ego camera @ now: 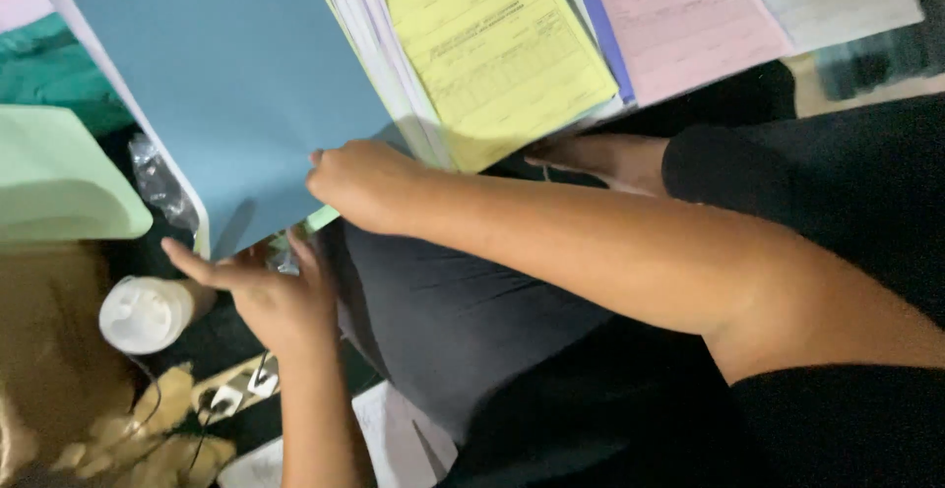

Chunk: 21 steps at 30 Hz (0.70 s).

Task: Manually collating multi-part paper forms by picking sheets from different colored stacks and stapling them into sets.

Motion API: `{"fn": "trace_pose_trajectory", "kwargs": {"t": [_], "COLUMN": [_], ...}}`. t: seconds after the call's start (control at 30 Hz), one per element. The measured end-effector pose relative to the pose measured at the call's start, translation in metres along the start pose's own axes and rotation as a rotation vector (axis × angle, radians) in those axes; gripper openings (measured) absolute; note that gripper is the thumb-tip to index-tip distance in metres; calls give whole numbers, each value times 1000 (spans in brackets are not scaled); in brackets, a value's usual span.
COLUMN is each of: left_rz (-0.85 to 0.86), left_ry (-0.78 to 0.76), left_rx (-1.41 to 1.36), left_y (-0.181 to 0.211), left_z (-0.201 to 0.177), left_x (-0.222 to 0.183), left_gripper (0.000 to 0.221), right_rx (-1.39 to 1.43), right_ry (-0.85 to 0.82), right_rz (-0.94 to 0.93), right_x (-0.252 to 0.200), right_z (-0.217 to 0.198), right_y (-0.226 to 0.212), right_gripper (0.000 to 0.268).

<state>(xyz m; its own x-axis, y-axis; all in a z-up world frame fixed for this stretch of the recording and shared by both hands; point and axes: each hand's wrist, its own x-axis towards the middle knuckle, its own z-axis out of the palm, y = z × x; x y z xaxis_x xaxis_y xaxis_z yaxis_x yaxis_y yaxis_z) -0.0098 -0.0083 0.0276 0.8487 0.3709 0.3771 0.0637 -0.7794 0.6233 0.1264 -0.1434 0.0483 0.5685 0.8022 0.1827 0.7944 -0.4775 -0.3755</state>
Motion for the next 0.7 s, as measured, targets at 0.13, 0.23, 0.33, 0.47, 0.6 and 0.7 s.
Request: {"fn": "trace_pose_trajectory", "kwargs": {"t": [0.13,0.23,0.33,0.47,0.6,0.7], "left_rz": [-260,-328,-298,-226,-289,-263], "left_ry": [-52,-113,-132,-61,5,135], "left_rx": [138,213,277,294,260,181], "left_y": [30,44,38,29,20,11], "left_z": [-10,-10,-9,-2,7,15], "left_x": [12,27,26,19,14,9], "left_gripper": [105,102,112,120,132,139], "right_rx": [-89,-45,-24,-54,67,167], "right_ry": [69,58,7,148,135,35], "right_rz": [39,66,74,85,185,211], "right_x": [-4,2,1,-5,-10,-15], "right_z": [15,10,9,21,-7,-46], "right_y": [-10,-3,-5,-8,-12,-11], "right_gripper": [12,11,12,15,9,12]}}
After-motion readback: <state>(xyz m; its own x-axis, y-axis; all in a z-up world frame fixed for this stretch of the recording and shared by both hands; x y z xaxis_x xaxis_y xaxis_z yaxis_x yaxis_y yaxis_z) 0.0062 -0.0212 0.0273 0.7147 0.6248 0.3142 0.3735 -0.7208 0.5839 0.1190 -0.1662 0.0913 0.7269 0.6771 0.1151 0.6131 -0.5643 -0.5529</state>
